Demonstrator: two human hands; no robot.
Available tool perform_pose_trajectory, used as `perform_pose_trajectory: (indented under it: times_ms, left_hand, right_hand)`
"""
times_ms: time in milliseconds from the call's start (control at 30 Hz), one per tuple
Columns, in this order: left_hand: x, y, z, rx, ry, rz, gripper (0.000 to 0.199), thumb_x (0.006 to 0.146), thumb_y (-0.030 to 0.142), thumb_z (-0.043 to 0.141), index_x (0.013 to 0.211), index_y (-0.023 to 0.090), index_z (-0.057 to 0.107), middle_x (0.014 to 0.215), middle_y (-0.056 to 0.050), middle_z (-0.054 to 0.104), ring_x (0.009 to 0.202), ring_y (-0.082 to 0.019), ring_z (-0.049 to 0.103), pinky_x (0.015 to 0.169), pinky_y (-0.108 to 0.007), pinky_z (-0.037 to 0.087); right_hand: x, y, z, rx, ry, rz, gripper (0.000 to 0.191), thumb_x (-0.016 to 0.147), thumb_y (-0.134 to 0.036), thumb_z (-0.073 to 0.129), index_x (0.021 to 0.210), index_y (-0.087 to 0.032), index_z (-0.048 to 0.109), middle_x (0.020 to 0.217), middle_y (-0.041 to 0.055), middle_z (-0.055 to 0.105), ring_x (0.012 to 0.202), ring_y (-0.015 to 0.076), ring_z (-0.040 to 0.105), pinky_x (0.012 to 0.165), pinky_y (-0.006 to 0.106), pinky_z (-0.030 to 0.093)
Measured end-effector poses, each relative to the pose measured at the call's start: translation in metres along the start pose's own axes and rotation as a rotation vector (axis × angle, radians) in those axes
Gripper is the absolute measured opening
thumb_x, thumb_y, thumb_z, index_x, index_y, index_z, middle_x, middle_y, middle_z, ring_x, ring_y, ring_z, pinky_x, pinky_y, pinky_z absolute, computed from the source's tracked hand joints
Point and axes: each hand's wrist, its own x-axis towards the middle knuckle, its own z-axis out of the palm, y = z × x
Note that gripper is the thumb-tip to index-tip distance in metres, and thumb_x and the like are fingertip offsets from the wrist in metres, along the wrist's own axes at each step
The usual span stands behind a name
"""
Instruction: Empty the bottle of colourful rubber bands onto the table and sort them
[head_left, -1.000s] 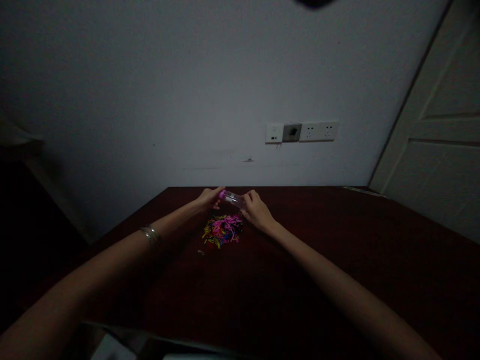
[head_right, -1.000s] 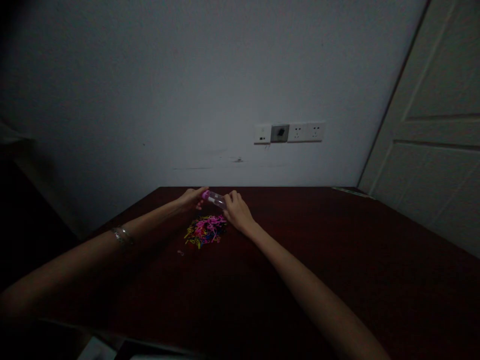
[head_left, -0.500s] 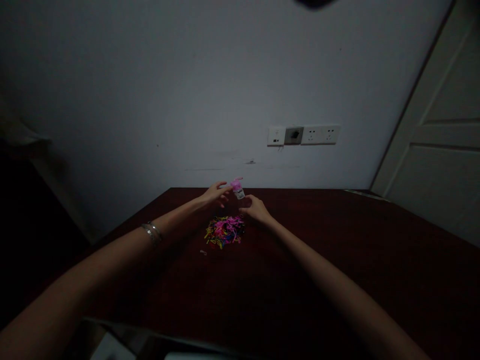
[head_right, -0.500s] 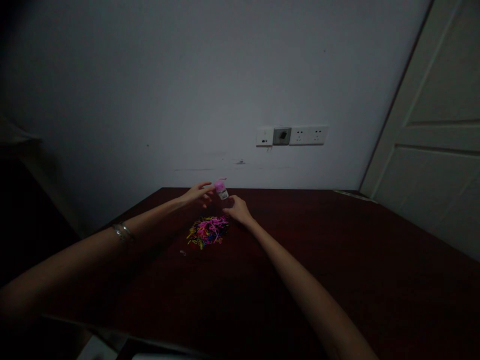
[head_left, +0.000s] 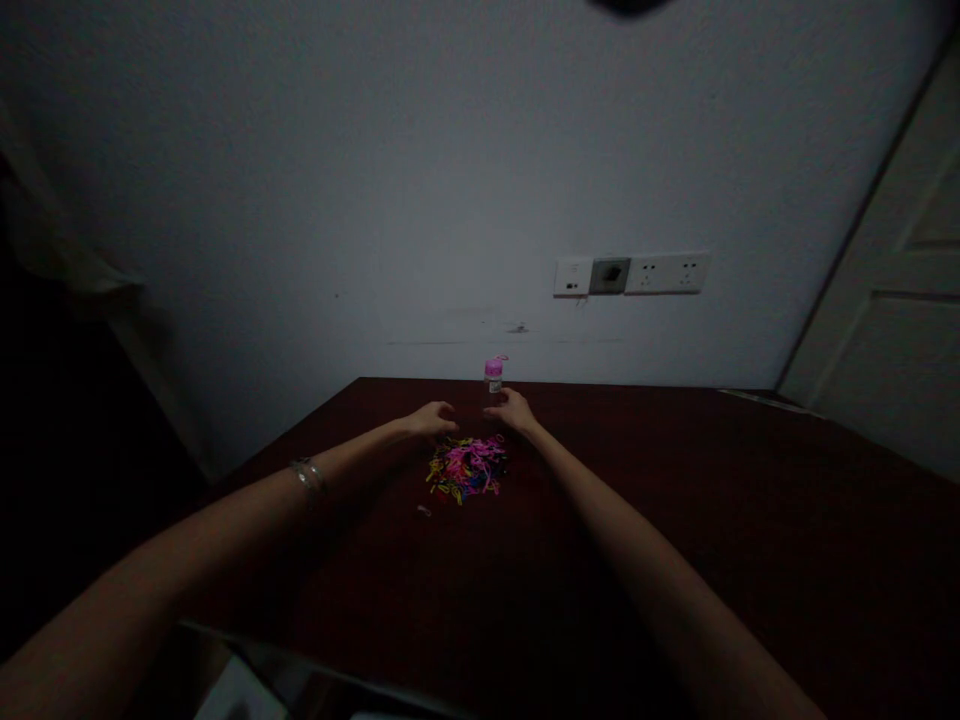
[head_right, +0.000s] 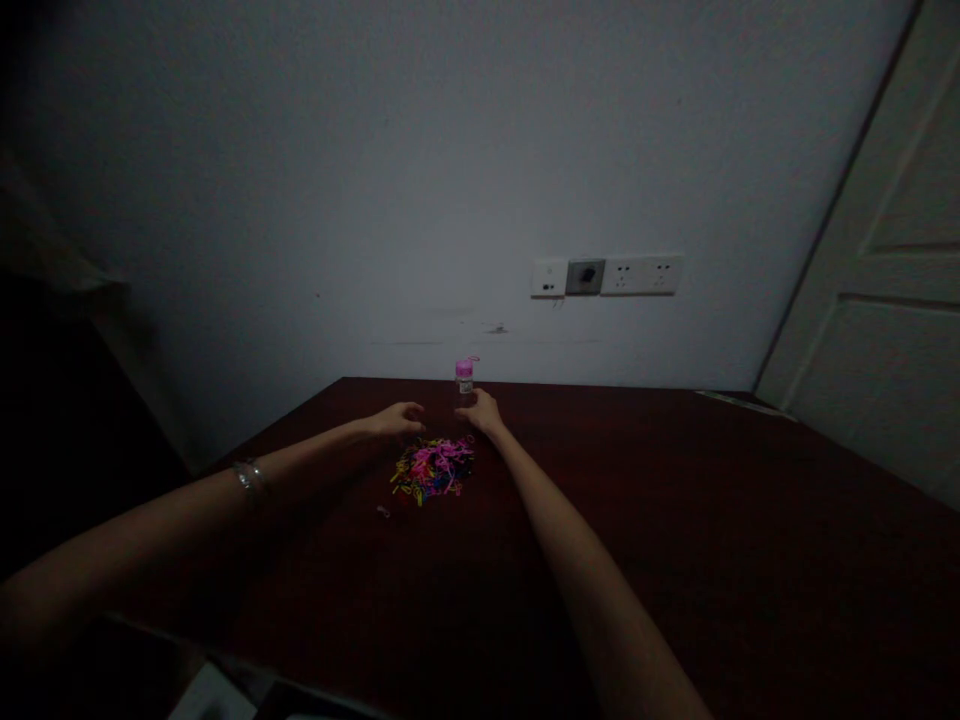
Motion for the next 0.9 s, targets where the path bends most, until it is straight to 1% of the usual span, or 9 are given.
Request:
perform_pose_trajectory:
  times_ms: [133,200,267,367,467,567,667,767,900]
  left_hand:
    - [0.003,-0.003,0.001,0.069,0.037,0.046,0.048,0.058,0.018,0.068,0.104,0.012,0.057,0.088,-0.008,0.063,0.068,-0.015,0.059,0.049,-0.018,0.043]
    - [0.006,-0.002,0.001,0.093,0.066,0.053,0.046,0.058,0.019,0.067,0.103,0.012,0.058,0.088,-0.008,0.064,0.069,-0.016,0.059,0.049,-0.018,0.042]
    - [0.008,-0.001,0.002,0.114,0.063,0.060,0.045,0.058,0.021,0.066,0.102,0.011,0.058,0.091,-0.009,0.064,0.073,-0.017,0.060,0.051,-0.020,0.043]
    - [0.009,-0.001,0.003,0.141,0.045,0.130,0.041,0.058,0.020,0.064,0.098,0.011,0.060,0.096,-0.010,0.064,0.082,-0.019,0.060,0.063,-0.022,0.046]
    - [0.008,-0.003,0.005,0.165,0.032,0.205,0.039,0.059,0.021,0.063,0.097,0.012,0.061,0.099,-0.010,0.064,0.090,-0.020,0.059,0.075,-0.025,0.046]
    - [0.005,-0.005,0.005,0.173,0.030,0.225,0.039,0.060,0.022,0.063,0.098,0.013,0.061,0.102,-0.010,0.064,0.094,-0.021,0.059,0.080,-0.026,0.045]
    - [0.001,-0.007,0.004,0.178,0.042,0.210,0.040,0.059,0.024,0.065,0.098,0.015,0.061,0.103,-0.009,0.064,0.097,-0.023,0.058,0.082,-0.027,0.044]
    - [-0.003,-0.009,0.003,0.196,0.016,0.206,0.042,0.060,0.026,0.066,0.100,0.015,0.060,0.105,-0.010,0.064,0.099,-0.023,0.058,0.082,-0.027,0.044]
    - [-0.008,-0.012,0.001,0.279,-0.073,0.232,0.051,0.066,0.032,0.063,0.112,0.013,0.055,0.118,-0.013,0.058,0.106,-0.024,0.055,0.087,-0.028,0.043]
  right_hand:
    - [0.001,0.009,0.008,-0.012,-0.002,-0.009,0.046,0.058,-0.020,0.073,0.101,-0.012,0.059,0.093,0.0076,0.067,0.078,0.0154,0.064,0.073,0.028,0.050]
    - [0.001,0.013,0.011,-0.027,-0.001,-0.017,0.046,0.056,-0.020,0.074,0.099,-0.012,0.060,0.092,0.0074,0.067,0.080,0.0166,0.064,0.075,0.029,0.050]
    - [0.000,0.016,0.013,-0.043,0.008,-0.022,0.045,0.056,-0.021,0.074,0.098,-0.013,0.061,0.093,0.0077,0.067,0.083,0.0177,0.064,0.077,0.031,0.049]
    - [0.000,0.017,0.017,-0.055,0.028,-0.031,0.045,0.058,-0.021,0.072,0.101,-0.013,0.060,0.096,0.0080,0.067,0.086,0.0175,0.063,0.079,0.031,0.049]
    - [0.002,0.018,0.021,-0.069,0.050,-0.044,0.047,0.060,-0.022,0.071,0.104,-0.013,0.058,0.098,0.0090,0.066,0.090,0.0182,0.062,0.081,0.031,0.048]
    - [0.005,0.019,0.025,-0.088,0.078,-0.050,0.049,0.061,-0.024,0.071,0.107,-0.012,0.056,0.102,0.0113,0.064,0.095,0.0197,0.061,0.083,0.033,0.047]
    - [0.009,0.023,0.027,-0.101,0.098,-0.053,0.050,0.061,-0.023,0.070,0.107,-0.012,0.054,0.105,0.0114,0.063,0.097,0.0199,0.060,0.085,0.033,0.046]
    - [0.012,0.028,0.029,-0.109,0.101,-0.056,0.052,0.060,-0.019,0.071,0.109,-0.012,0.052,0.104,0.0111,0.063,0.097,0.0198,0.060,0.086,0.033,0.045]
    - [0.013,0.031,0.029,-0.117,0.098,-0.050,0.056,0.060,-0.018,0.071,0.111,-0.010,0.050,0.105,0.0132,0.063,0.098,0.0207,0.060,0.087,0.032,0.044]
